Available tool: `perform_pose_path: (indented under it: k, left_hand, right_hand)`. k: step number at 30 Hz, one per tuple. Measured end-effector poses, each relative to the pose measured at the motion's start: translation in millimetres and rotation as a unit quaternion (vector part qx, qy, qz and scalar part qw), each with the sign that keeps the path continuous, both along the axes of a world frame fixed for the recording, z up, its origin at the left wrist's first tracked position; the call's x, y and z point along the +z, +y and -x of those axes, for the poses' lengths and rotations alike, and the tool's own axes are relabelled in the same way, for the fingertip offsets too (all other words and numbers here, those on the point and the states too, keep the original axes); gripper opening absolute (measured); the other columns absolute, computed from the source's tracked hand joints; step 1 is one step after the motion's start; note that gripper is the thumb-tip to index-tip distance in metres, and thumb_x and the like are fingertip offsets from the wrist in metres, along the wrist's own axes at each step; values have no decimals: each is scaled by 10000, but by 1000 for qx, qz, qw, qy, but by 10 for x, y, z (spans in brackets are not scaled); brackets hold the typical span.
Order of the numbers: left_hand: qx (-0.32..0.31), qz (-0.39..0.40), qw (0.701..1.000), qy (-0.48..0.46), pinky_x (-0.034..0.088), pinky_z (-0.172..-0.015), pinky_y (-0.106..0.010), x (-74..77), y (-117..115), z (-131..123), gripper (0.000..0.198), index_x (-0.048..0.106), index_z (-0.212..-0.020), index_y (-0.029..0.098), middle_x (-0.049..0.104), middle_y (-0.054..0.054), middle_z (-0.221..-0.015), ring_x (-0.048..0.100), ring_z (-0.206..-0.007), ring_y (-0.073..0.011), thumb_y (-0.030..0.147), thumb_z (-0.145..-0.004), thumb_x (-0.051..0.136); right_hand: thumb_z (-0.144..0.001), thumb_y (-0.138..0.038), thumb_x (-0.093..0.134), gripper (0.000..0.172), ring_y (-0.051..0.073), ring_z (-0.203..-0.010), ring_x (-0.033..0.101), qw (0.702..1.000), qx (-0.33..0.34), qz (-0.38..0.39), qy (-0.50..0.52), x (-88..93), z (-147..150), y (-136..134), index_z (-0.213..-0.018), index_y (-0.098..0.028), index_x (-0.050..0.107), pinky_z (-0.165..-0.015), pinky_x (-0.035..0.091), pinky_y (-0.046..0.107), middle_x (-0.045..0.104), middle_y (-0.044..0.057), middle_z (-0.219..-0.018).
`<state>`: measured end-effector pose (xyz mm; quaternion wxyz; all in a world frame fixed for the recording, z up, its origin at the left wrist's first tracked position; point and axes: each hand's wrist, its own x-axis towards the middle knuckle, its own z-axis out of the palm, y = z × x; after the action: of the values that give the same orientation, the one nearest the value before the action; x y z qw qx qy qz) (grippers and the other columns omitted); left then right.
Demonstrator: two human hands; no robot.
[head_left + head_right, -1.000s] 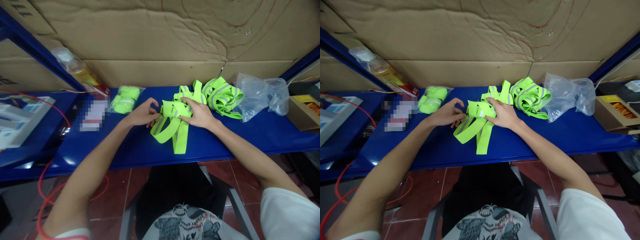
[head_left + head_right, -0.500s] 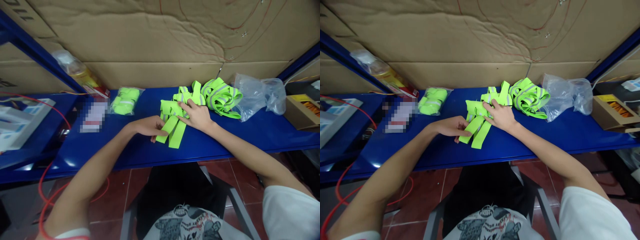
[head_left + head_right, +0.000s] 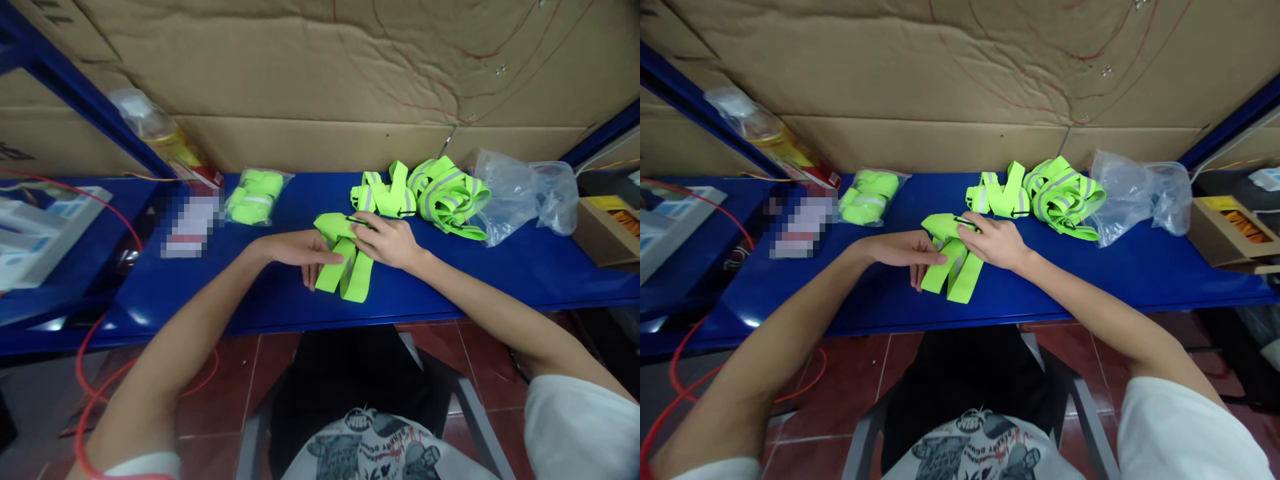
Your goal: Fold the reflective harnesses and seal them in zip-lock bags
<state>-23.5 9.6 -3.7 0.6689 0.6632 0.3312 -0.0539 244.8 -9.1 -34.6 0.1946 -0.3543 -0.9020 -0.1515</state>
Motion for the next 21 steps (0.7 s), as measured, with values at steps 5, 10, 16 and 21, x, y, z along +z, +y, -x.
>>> perform_pose_path:
  k: [5, 10, 16, 21]
  left_hand:
    - [-17, -2, 999, 49, 631, -575, -279, 49, 77, 143, 606, 828, -746, 156, 832, -153, -794, 799, -638, -237, 755, -836, 795]
    - [20, -78, 988, 131, 464, -405, -267, 124, 194, 357, 629, 789, -632, 175, 741, -113, -599, 658, -427, -193, 771, -832, 772]
    - [274, -374, 883, -74, 358, -477, -212, -86, 342, 329, 472, 802, -966, 204, 616, 32, -608, 500, -503, -91, 566, -705, 954]
    - [213, -365, 905, -57, 455, -578, -263, -299, 343, 228, 601, 791, -1191, 226, 729, -12, -858, 570, -634, -135, 598, -736, 919]
  right_hand:
    - [-1118, -381, 509, 318, 141, -738, 653, 997, 65, -29, -7, -26, -4, -43, -1151, -237, 790, -516, 337, 308, 712, 100, -1397]
    - [-1116, -403, 486, 363, 153, -777, 629, 994, 102, 21, -29, 1, 13, -71, -1164, -227, 800, -503, 305, 308, 665, 133, -1354]
    - [-1146, -318, 430, 349, 146, -747, 612, 994, 99, 27, -46, 20, 5, -20, -1207, -230, 762, -515, 348, 319, 663, 124, -1368]
    - [-1123, -463, 512, 365, 181, -806, 650, 985, 110, 128, 42, 19, -41, 46, -1364, -231, 658, -555, 458, 323, 645, 125, -1404]
